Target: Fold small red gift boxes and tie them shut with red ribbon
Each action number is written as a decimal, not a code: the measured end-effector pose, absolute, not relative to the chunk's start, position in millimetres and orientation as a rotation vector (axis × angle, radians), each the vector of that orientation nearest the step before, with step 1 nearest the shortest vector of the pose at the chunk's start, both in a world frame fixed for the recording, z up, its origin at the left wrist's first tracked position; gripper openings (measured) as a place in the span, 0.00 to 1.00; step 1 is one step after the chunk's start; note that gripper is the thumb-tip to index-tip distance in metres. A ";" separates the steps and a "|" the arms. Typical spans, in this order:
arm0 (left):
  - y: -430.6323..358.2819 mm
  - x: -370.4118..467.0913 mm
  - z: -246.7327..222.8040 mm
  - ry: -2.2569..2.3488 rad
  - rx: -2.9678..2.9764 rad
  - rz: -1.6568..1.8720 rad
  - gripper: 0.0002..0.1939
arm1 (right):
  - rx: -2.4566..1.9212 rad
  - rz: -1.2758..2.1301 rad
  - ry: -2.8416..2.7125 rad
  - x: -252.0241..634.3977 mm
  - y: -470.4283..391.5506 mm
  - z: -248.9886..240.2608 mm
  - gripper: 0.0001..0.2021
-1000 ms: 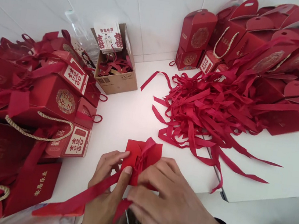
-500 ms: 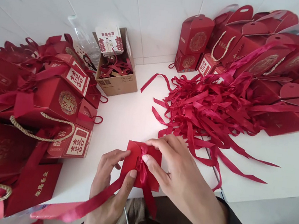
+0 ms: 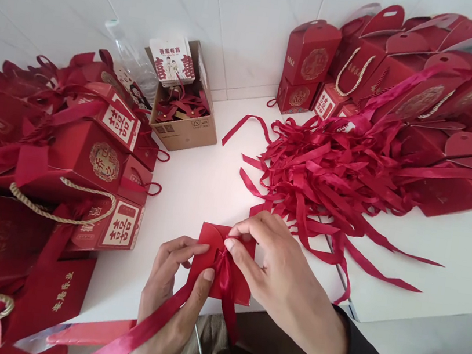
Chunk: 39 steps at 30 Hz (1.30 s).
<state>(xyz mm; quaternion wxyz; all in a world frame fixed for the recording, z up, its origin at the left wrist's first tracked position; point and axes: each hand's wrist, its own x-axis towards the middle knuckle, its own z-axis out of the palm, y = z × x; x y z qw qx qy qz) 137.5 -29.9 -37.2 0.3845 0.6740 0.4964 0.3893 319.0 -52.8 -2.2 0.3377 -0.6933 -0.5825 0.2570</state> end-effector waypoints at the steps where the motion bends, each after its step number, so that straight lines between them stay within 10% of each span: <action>1: -29.8 138.0 -37.0 1.275 1.714 0.991 0.09 | -1.808 0.698 -1.478 318.2 -52.6 -1.8 0.11; 24: -29.3 140.5 -36.7 1.287 1.639 0.994 0.06 | -1.776 0.731 -1.602 333.0 -54.2 1.7 0.08; 34: -26.5 140.2 -37.4 1.245 1.644 1.006 0.07 | -1.809 0.704 -1.440 331.7 -51.4 -1.6 0.21; 39: -27.3 140.9 -38.4 1.249 1.637 1.000 0.06 | -1.778 0.743 -1.488 333.6 -56.8 -0.9 0.10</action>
